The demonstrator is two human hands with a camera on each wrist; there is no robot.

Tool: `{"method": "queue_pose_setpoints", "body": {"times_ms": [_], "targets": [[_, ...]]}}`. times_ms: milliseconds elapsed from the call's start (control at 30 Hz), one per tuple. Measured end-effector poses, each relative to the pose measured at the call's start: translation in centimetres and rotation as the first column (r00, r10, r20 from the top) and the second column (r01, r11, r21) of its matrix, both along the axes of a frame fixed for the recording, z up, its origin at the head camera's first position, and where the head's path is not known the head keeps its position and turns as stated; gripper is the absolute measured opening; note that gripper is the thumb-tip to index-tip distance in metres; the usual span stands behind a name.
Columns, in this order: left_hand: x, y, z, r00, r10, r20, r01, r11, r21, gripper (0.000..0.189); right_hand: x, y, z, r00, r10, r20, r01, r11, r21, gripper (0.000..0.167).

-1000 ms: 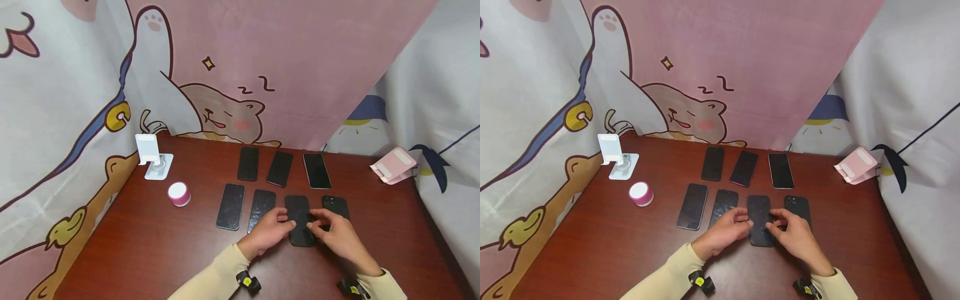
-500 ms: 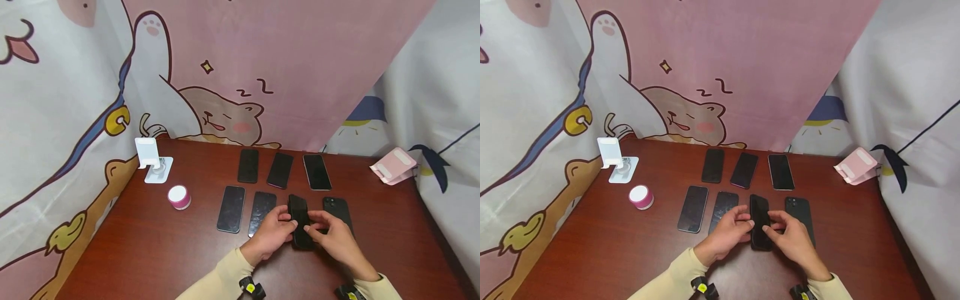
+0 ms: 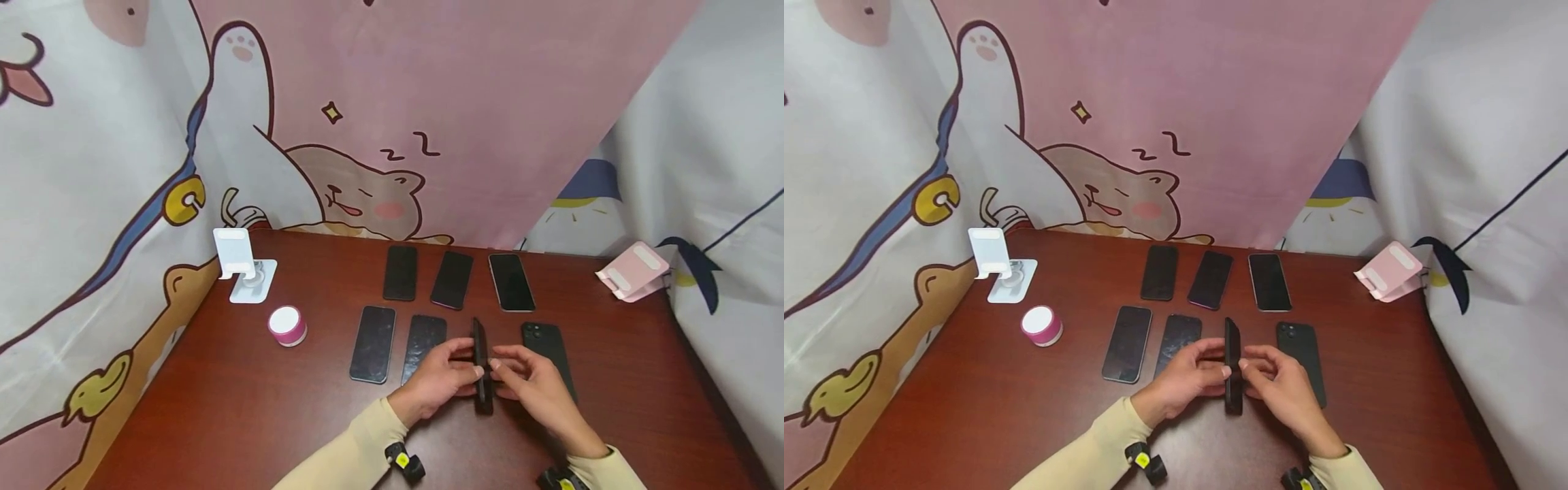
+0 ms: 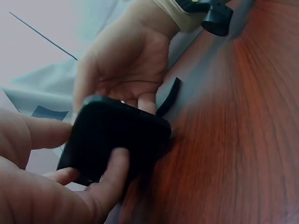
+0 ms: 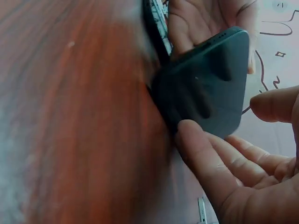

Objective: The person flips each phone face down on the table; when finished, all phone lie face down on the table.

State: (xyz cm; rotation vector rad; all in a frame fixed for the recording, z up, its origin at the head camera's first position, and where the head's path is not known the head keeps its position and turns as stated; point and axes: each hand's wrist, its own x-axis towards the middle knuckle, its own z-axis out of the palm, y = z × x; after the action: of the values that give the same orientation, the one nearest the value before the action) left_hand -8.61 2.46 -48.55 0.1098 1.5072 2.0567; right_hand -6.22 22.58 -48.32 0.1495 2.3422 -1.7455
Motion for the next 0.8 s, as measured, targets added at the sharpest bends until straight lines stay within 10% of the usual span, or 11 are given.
{"method": "queue_pose_setpoints", "body": {"times_ms": [200,467,800], "targets": [[0.2,0.3,0.0,0.997,-0.042,-0.07,0.034,0.993,-0.116,0.05,-0.4,-0.2,0.3,0.999,0.032,0.033,-0.031,0.999,-0.039,0.057],[0.7,0.8,0.1,0.949,-0.123,-0.289,-0.009,0.909,-0.416,0.049,-0.3,0.3,0.1,1.0,0.004,0.028,-0.004,1.0,0.0,0.051],[-0.5,-0.5,0.5,0.996,0.092,0.018,-0.09,0.992,-0.085,0.039,0.8,0.2,3.2,0.996,0.006,-0.086,-0.006,1.0,-0.008,0.048]]}}
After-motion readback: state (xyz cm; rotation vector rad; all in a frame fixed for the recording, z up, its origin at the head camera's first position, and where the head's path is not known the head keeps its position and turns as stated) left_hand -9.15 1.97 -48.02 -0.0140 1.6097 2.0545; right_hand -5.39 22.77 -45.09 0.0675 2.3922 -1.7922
